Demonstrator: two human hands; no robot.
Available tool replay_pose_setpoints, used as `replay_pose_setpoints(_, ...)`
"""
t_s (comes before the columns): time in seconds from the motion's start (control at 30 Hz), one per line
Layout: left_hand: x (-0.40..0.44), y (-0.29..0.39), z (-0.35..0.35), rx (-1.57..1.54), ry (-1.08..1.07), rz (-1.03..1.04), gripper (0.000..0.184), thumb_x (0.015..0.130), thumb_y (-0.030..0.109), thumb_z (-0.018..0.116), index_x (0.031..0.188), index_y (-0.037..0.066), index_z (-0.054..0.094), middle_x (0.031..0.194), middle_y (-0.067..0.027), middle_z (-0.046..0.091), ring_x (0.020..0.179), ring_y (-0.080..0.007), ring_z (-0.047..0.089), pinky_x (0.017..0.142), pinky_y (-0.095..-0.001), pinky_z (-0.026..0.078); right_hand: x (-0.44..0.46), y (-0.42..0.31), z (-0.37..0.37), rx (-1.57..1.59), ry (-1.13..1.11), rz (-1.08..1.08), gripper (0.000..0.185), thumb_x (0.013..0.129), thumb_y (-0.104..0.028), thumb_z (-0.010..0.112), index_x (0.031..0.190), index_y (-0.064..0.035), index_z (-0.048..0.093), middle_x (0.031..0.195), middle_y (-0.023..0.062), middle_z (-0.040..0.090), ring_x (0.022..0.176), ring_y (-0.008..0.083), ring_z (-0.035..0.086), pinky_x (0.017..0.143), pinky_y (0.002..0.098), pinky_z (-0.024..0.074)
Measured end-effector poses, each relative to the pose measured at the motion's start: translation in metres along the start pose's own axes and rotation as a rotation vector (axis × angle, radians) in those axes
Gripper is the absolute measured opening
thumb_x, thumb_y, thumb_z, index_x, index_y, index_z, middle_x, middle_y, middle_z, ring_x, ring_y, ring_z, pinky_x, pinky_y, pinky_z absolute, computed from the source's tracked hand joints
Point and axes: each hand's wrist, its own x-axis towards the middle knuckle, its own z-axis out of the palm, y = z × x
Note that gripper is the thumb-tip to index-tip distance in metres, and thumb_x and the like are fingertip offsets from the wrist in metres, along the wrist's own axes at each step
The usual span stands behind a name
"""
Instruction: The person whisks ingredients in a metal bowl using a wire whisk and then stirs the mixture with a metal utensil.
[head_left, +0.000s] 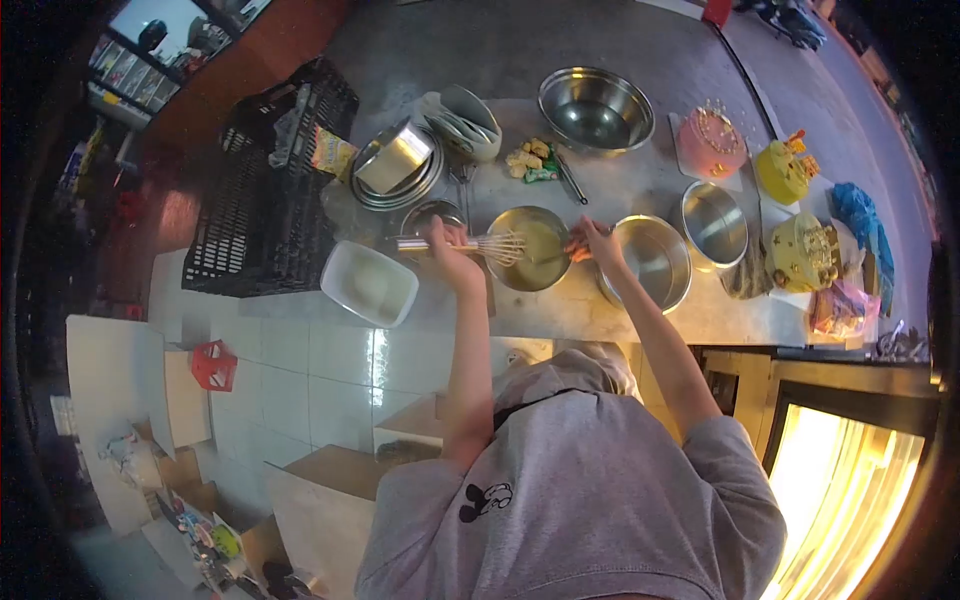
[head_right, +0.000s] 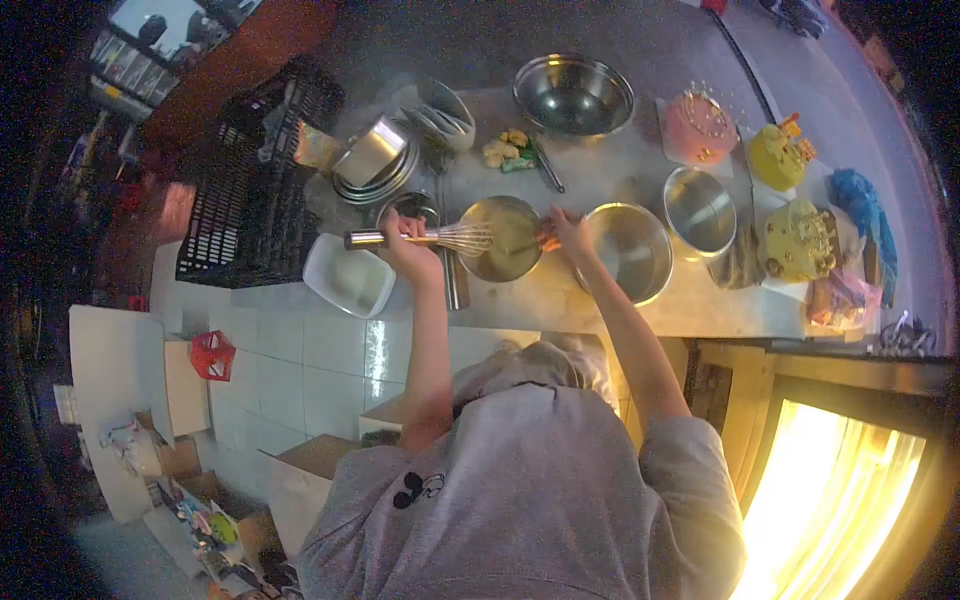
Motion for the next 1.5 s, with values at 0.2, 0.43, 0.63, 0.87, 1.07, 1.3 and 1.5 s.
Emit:
replay_pose_setpoints(0.2, -0.010, -0.001, 0.003, -0.011, 0.066, -0.018, 0.030, 0.072, 0.015, 0.057, 0.054, 0.013, 0.032, 0.051, 0.0028, 0.029, 0.046, -0.0083, 0.031, 0.063, -0.0276, 0.039, -0.016, 0.003, 0.014, -0.102, 0.043, -0.145, 0.033, 0.085, -0.027, 0.040, 0.073, 0.0007, 0.054, 0.054, 0.0080, 0.055, 0.040, 0.0110, 0.049, 0.036, 0.0208, 0.0364)
replay_pose_setpoints(0.43, -0.014, -0.003, -0.004, 0.030, 0.033, 0.032, 0.027, 0.074, 0.011, 0.053, 0.056, 0.010, 0.034, 0.051, 0.0025, 0.033, 0.047, -0.0068, 0.033, 0.058, -0.0236, 0.040, -0.032, -0.001, 0.024, -0.228, -0.022, -0.270, 0.032, 0.086, -0.029, 0.038, 0.075, -0.0030, 0.053, 0.055, 0.0052, 0.055, 0.044, 0.0075, 0.049, 0.040, 0.0181, 0.0351)
replay_pose_setpoints(0.63, -0.016, -0.007, 0.006, 0.007, 0.108, 0.075, 0.027, 0.072, 0.011, 0.056, 0.057, 0.011, 0.034, 0.051, 0.0013, 0.033, 0.045, -0.0076, 0.033, 0.057, -0.0254, 0.042, -0.034, -0.028, 0.030, -0.644, -0.119, -0.298, 0.025, 0.084, -0.019, 0.040, 0.077, -0.0007, 0.055, 0.056, 0.0047, 0.055, 0.050, 0.0099, 0.052, 0.044, 0.0219, 0.0370)
replay_pose_setpoints(0.87, -0.021, -0.015, 0.029, 0.030, 0.084, 0.146, 0.026, 0.075, 0.008, 0.056, 0.056, 0.009, 0.038, 0.053, 0.0022, 0.038, 0.046, -0.0068, 0.035, 0.048, -0.0224, 0.035, -0.041, -0.061, 0.043, -0.830, -0.344, -0.428, 0.030, 0.075, -0.017, 0.055, 0.100, -0.0031, 0.048, 0.054, 0.0069, 0.054, 0.049, 0.0162, 0.052, 0.048, 0.0271, 0.0391)
replay_pose_setpoints(1.07, -0.051, -0.044, 0.036, 0.465, -0.100, 0.086, 0.018, 0.072, 0.016, 0.062, 0.067, 0.004, 0.048, 0.063, -0.0003, 0.050, 0.058, -0.0087, 0.047, 0.054, -0.0224, 0.038, -0.040, -0.064, 0.052, -0.990, -0.383, -0.593, 0.050, 0.067, -0.026, 0.060, 0.110, -0.0089, 0.041, 0.054, 0.0078, 0.054, 0.050, 0.0252, 0.054, 0.047, 0.0338, 0.0417)
replay_pose_setpoints(1.3, -0.069, -0.039, 0.065, 0.830, -0.377, 0.434, 0.019, 0.066, 0.012, 0.064, 0.066, 0.005, 0.047, 0.074, -0.0051, 0.050, 0.076, -0.0180, 0.048, 0.071, -0.0276, 0.035, -0.035, -0.083, 0.055, -1.093, -0.346, -0.709, 0.034, 0.064, -0.023, 0.057, 0.094, -0.0101, 0.048, 0.065, 0.0124, 0.057, 0.057, 0.0302, 0.055, 0.050, 0.0388, 0.0437)
replay_pose_setpoints(1.5, -0.071, 0.013, 0.091, 1.086, -0.628, 0.326, 0.046, 0.060, 0.022, 0.068, 0.098, 0.005, 0.048, 0.104, -0.0083, 0.045, 0.098, -0.0211, 0.042, 0.086, -0.0304, 0.030, -0.015, -0.060, 0.039, -0.830, -0.352, -0.864, 0.043, 0.072, -0.028, 0.051, 0.109, -0.0098, 0.040, 0.066, 0.0139, 0.056, 0.059, 0.0297, 0.056, 0.052, 0.0385, 0.0434)
